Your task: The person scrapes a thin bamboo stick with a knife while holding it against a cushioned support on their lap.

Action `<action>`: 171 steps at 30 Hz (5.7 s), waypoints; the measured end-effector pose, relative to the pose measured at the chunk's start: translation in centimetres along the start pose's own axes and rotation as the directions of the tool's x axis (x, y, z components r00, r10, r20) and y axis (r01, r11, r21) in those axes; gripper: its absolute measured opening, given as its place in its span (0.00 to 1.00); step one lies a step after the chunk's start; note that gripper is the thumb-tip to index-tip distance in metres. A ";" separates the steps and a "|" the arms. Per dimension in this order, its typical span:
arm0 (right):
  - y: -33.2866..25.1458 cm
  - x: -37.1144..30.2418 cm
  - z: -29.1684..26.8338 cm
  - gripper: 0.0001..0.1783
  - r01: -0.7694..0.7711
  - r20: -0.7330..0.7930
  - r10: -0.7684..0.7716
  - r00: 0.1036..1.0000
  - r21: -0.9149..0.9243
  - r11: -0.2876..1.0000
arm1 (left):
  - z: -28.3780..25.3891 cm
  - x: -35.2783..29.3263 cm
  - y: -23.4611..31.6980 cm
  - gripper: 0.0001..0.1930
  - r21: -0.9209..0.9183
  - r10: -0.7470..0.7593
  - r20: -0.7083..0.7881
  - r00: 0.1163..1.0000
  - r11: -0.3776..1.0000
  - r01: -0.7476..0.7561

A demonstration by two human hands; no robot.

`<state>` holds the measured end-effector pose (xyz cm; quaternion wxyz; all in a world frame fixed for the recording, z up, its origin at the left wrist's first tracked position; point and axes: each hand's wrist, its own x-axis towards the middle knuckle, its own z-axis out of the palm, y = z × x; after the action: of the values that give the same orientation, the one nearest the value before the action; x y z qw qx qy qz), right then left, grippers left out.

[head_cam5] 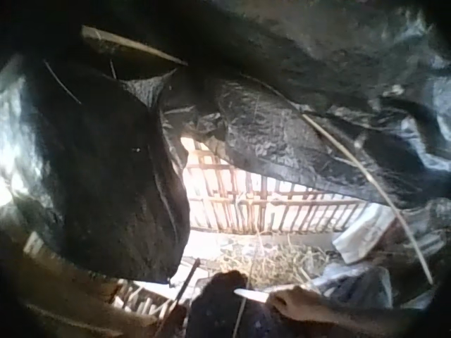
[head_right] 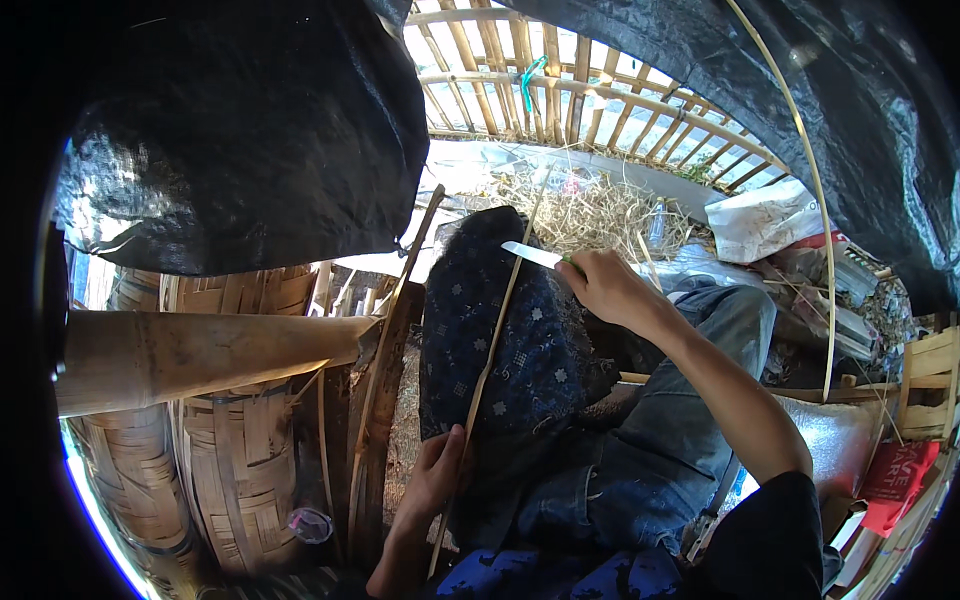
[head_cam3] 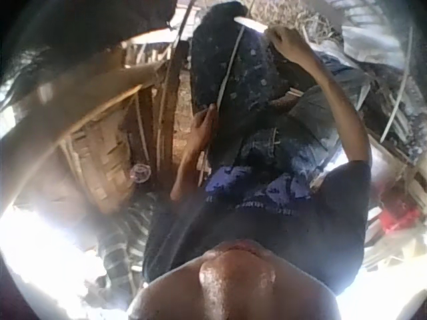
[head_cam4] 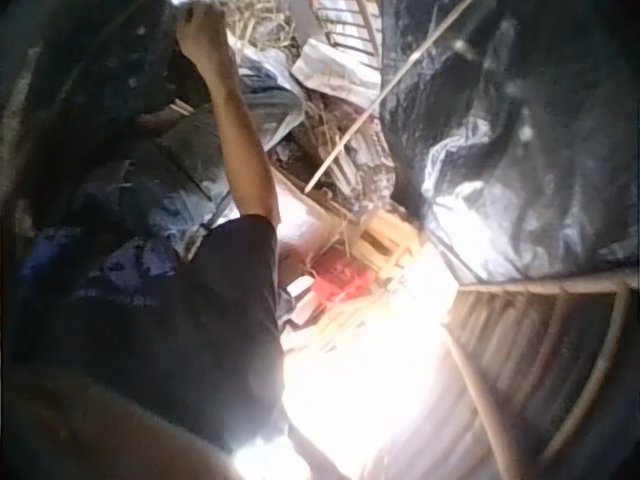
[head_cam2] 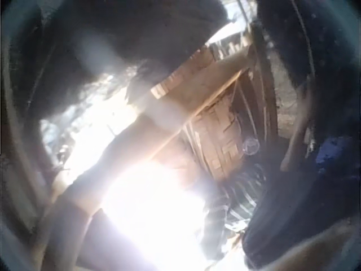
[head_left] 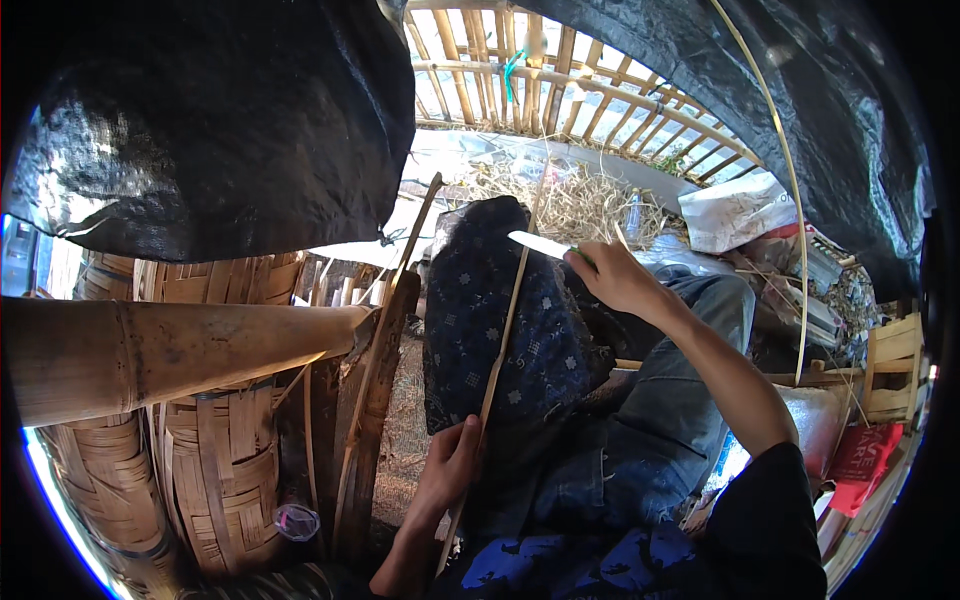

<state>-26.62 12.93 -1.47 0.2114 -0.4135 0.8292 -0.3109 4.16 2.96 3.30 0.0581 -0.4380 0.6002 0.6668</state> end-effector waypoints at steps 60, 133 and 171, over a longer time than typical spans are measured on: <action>1.8 -0.1 -0.5 0.27 -0.443 0.508 0.318 0.800 0.143 0.885 | 0.8 0.0 -1.6 0.21 -0.517 -0.202 0.193 0.960 0.811 0.274; -1.5 1.7 1.8 0.31 -0.541 0.559 0.384 0.735 0.141 0.829 | 0.2 3.4 -0.4 0.18 -0.668 -0.207 0.242 0.948 0.673 0.317; 0.8 4.5 0.0 0.29 -0.487 0.571 0.335 0.749 0.133 0.863 | 0.0 3.6 -0.6 0.19 -0.601 -0.179 0.180 0.967 0.758 0.252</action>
<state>-29.67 9.60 -2.43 0.5503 -0.2546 0.7578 -0.2410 2.28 1.54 0.53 0.0207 -0.4609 0.2894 0.8387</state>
